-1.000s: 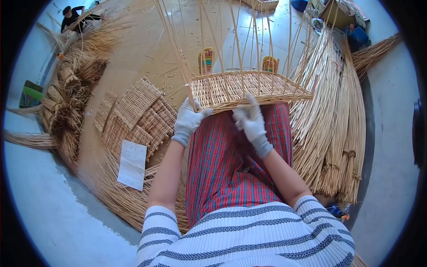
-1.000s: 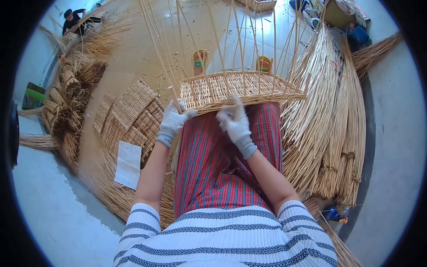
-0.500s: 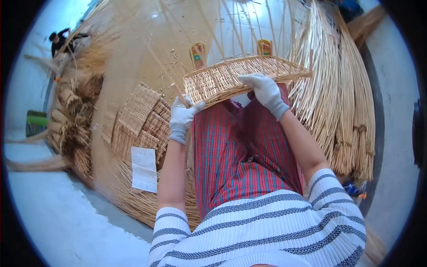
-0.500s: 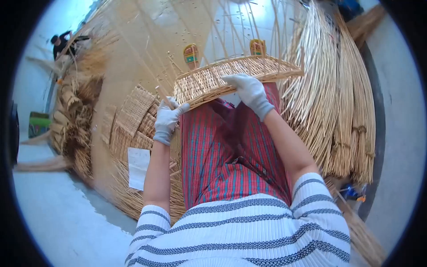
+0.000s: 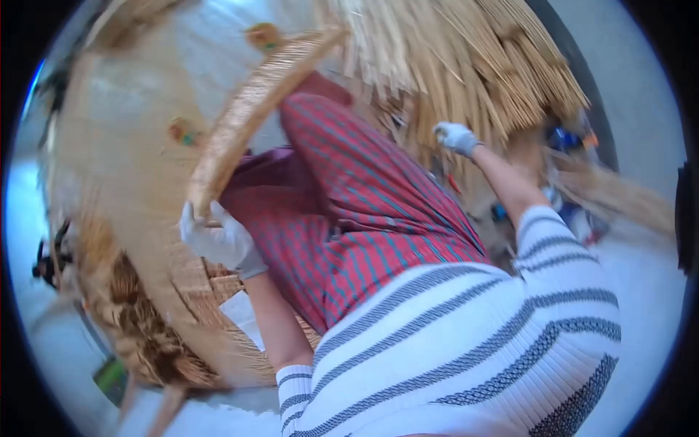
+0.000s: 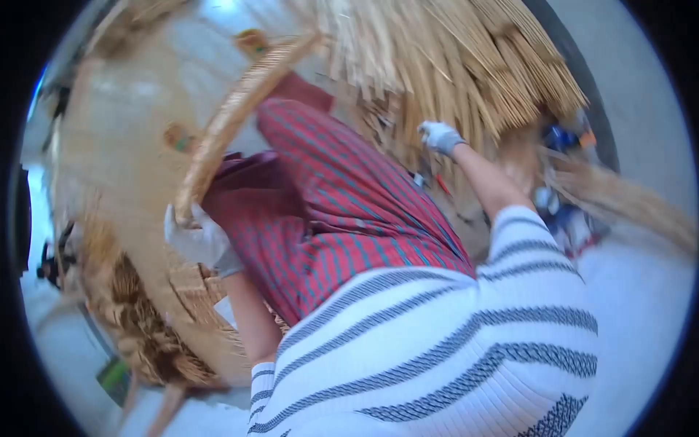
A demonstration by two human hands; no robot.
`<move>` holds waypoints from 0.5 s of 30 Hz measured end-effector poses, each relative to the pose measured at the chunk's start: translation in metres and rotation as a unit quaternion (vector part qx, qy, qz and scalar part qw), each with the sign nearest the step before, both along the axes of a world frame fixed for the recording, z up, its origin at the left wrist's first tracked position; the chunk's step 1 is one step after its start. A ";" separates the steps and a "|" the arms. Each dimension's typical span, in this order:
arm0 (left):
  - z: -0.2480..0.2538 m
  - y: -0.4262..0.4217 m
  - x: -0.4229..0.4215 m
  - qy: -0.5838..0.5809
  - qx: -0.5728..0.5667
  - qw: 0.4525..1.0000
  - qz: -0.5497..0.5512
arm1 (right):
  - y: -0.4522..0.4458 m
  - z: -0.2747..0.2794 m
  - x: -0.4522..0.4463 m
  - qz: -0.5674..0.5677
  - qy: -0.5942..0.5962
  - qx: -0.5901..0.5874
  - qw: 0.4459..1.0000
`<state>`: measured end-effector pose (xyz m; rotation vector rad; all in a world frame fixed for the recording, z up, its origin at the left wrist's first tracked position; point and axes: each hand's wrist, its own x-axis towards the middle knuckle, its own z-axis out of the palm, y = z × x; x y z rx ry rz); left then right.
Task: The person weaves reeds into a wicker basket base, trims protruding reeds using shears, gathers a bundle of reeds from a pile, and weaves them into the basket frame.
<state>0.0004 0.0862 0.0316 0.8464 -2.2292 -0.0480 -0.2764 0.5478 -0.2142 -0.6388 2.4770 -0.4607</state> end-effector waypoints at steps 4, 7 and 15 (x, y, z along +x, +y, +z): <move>0.017 0.015 -0.067 -0.218 -0.108 0.967 -0.073 | 0.087 -0.062 0.136 0.172 -0.223 0.371 0.885; -0.011 -0.019 -0.080 -0.265 0.022 0.964 -0.019 | 0.095 -0.085 0.219 0.050 -0.281 0.223 0.932; -0.025 -0.032 -0.081 -0.136 0.225 0.959 -0.104 | -0.002 -0.042 0.169 -0.381 -0.053 0.171 0.907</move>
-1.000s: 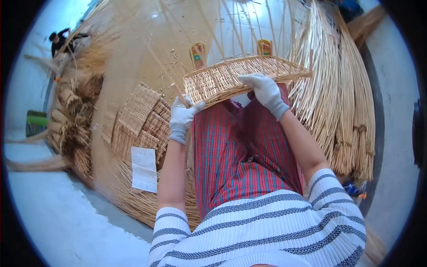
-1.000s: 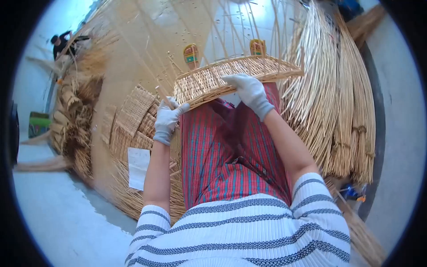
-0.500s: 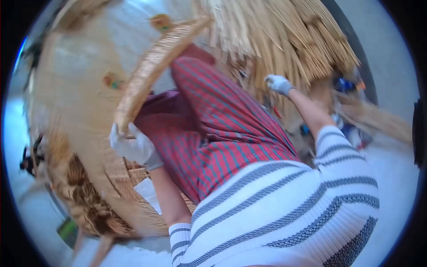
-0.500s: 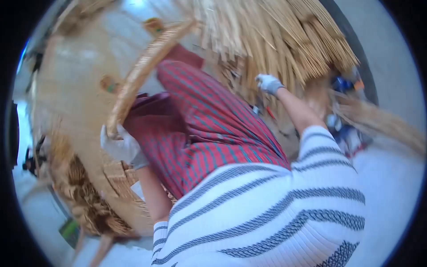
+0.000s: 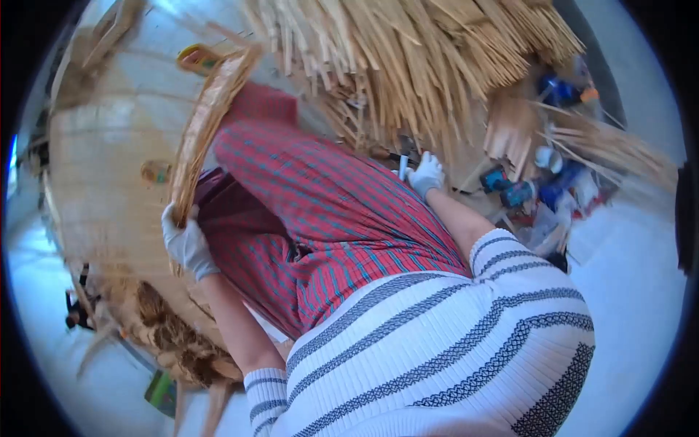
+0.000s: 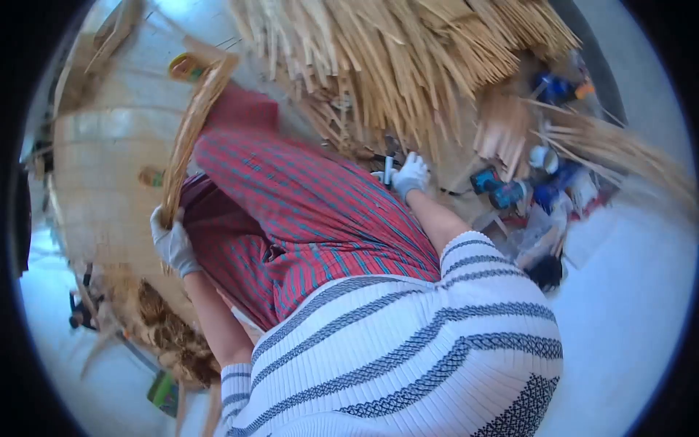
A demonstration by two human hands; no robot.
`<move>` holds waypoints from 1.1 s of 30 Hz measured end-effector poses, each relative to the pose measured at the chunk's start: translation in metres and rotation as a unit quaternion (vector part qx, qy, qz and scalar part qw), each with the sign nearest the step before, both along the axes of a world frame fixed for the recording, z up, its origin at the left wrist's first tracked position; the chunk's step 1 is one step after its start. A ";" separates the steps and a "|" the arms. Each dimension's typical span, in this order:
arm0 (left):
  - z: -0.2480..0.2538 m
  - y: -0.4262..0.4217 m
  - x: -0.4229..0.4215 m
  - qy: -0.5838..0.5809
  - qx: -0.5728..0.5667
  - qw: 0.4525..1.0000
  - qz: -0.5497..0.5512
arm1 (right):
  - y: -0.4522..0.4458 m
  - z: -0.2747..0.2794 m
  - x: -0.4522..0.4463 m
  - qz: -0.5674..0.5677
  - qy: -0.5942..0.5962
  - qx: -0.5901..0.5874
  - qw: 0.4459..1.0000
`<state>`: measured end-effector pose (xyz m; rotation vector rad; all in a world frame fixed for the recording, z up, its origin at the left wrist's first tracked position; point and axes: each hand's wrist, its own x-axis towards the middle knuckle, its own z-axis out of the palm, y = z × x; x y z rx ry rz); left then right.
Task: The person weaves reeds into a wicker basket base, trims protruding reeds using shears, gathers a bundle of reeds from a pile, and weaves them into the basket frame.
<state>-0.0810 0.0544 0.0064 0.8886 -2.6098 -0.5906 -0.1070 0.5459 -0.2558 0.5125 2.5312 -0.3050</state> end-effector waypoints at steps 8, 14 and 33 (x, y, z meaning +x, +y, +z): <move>0.015 0.000 -0.012 -0.009 -0.095 0.995 -0.020 | 0.050 -0.044 -0.031 0.106 -0.085 -0.200 0.970; -0.001 -0.003 -0.003 -0.048 -0.240 0.969 -0.040 | 0.090 -0.003 -0.008 0.270 -0.205 -0.138 0.931; -0.021 0.054 -0.073 0.073 -0.252 0.961 -0.084 | -0.093 0.228 -0.050 0.035 0.007 -0.676 0.736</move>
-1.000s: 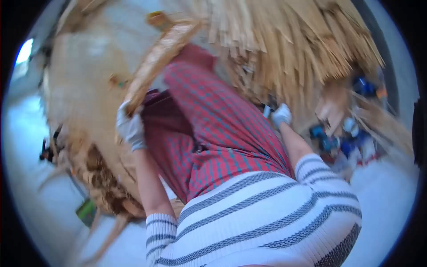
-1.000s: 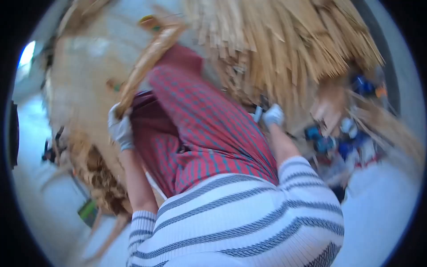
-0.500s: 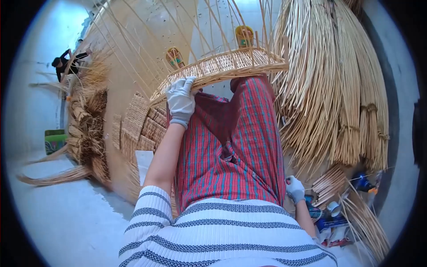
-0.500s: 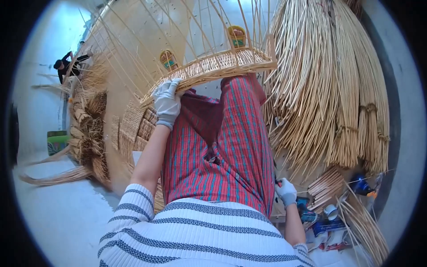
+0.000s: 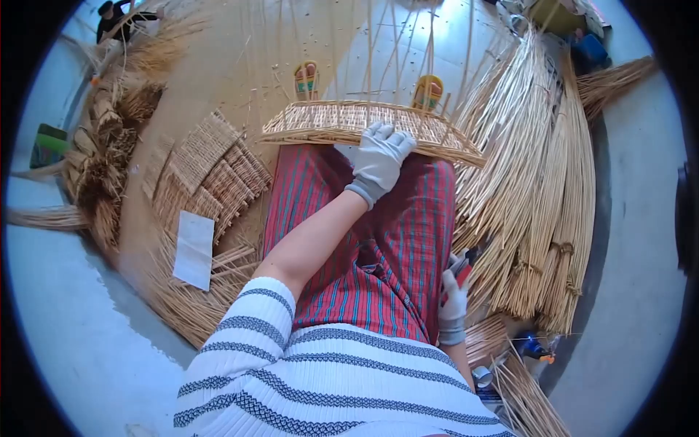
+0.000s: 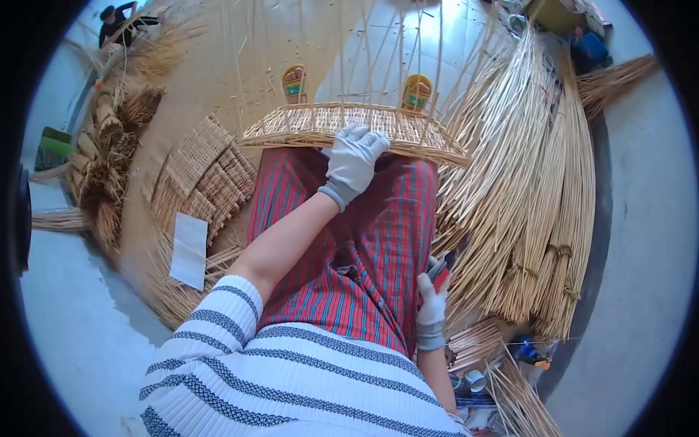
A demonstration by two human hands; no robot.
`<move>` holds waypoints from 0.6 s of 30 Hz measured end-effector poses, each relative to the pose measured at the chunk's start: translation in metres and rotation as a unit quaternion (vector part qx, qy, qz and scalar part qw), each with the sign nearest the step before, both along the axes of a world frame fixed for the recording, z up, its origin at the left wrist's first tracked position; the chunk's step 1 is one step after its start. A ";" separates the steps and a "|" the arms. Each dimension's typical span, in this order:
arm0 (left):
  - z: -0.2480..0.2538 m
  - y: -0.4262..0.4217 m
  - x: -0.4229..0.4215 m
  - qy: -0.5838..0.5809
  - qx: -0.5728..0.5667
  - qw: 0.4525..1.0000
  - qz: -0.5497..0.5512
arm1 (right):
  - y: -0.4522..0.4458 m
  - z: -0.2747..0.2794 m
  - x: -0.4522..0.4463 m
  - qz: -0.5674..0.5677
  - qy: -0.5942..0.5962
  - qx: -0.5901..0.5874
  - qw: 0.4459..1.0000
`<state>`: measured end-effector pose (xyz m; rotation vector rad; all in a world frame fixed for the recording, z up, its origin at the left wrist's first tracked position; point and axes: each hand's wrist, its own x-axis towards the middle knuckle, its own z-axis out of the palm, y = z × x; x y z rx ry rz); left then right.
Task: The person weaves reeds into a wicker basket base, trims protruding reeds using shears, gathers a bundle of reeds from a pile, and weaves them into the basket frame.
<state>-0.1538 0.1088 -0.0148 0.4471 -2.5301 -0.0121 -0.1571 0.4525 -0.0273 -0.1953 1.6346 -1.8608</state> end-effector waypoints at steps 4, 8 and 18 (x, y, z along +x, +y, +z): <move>0.008 0.010 0.017 -0.089 -0.019 0.996 -0.011 | -0.037 0.020 -0.011 0.015 0.192 0.133 0.972; 0.016 0.006 0.042 0.001 0.027 0.993 -0.118 | -0.050 0.002 -0.072 -0.057 0.156 0.155 0.974; 0.048 0.013 0.101 0.122 0.123 0.979 -0.105 | -0.190 0.042 -0.077 0.096 0.713 0.304 0.624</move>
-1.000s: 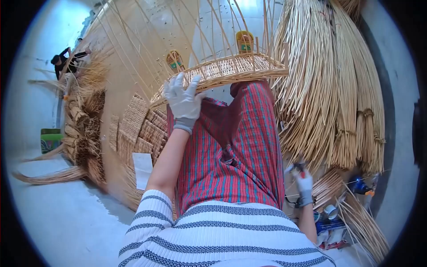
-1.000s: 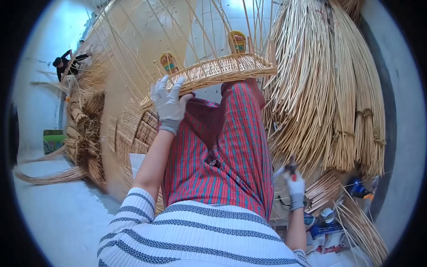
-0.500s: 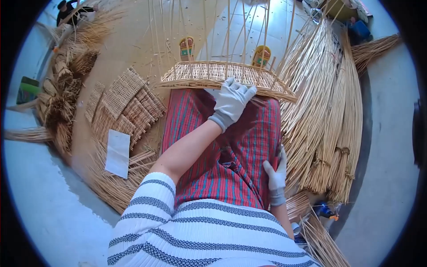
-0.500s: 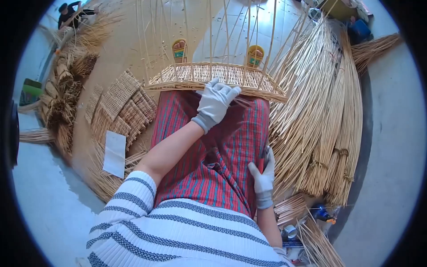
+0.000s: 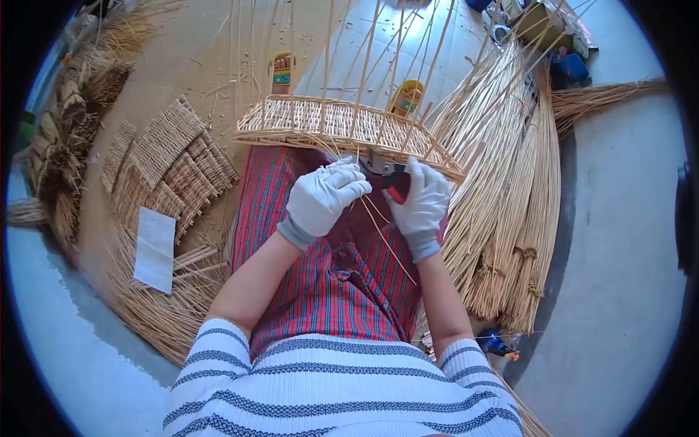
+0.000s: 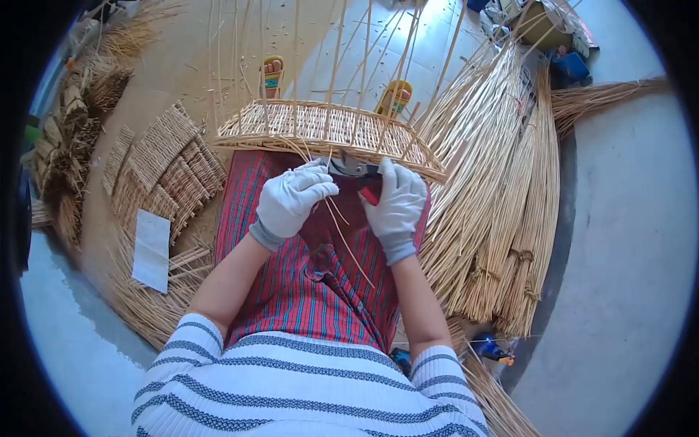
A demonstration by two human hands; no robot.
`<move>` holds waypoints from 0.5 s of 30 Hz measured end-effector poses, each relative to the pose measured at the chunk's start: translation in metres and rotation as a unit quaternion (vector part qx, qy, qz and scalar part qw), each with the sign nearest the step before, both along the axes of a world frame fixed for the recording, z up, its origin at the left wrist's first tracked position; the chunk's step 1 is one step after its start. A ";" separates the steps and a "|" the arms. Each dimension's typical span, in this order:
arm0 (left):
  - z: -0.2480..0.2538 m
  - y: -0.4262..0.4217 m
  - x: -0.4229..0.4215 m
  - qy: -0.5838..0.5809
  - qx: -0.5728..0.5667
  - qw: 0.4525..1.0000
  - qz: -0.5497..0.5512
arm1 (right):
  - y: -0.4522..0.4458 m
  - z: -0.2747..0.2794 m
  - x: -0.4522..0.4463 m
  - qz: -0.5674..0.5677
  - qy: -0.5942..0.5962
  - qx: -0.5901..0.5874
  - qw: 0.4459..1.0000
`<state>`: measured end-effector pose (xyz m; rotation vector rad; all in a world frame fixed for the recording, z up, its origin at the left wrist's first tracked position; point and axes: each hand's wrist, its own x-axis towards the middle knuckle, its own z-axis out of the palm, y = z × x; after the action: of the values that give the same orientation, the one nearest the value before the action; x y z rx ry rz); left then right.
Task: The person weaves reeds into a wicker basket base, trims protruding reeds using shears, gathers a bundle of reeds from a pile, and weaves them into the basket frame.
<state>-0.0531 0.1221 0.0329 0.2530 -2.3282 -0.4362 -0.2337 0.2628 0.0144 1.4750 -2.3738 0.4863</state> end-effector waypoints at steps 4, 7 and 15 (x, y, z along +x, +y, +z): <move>0.004 -0.003 0.002 0.025 0.065 0.998 0.005 | -0.020 -0.019 0.005 0.004 0.006 -0.029 1.000; 0.001 0.003 0.003 0.031 0.090 0.995 -0.003 | -0.026 -0.027 0.007 -0.046 -0.033 0.006 0.998; 0.004 -0.002 0.017 0.074 0.113 0.991 0.001 | -0.047 -0.031 0.029 0.016 -0.052 -0.059 0.997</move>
<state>-0.0356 0.1202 0.0368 0.3198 -2.1339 -0.6960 -0.2044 0.2156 -0.0164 1.4694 -2.3582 0.7155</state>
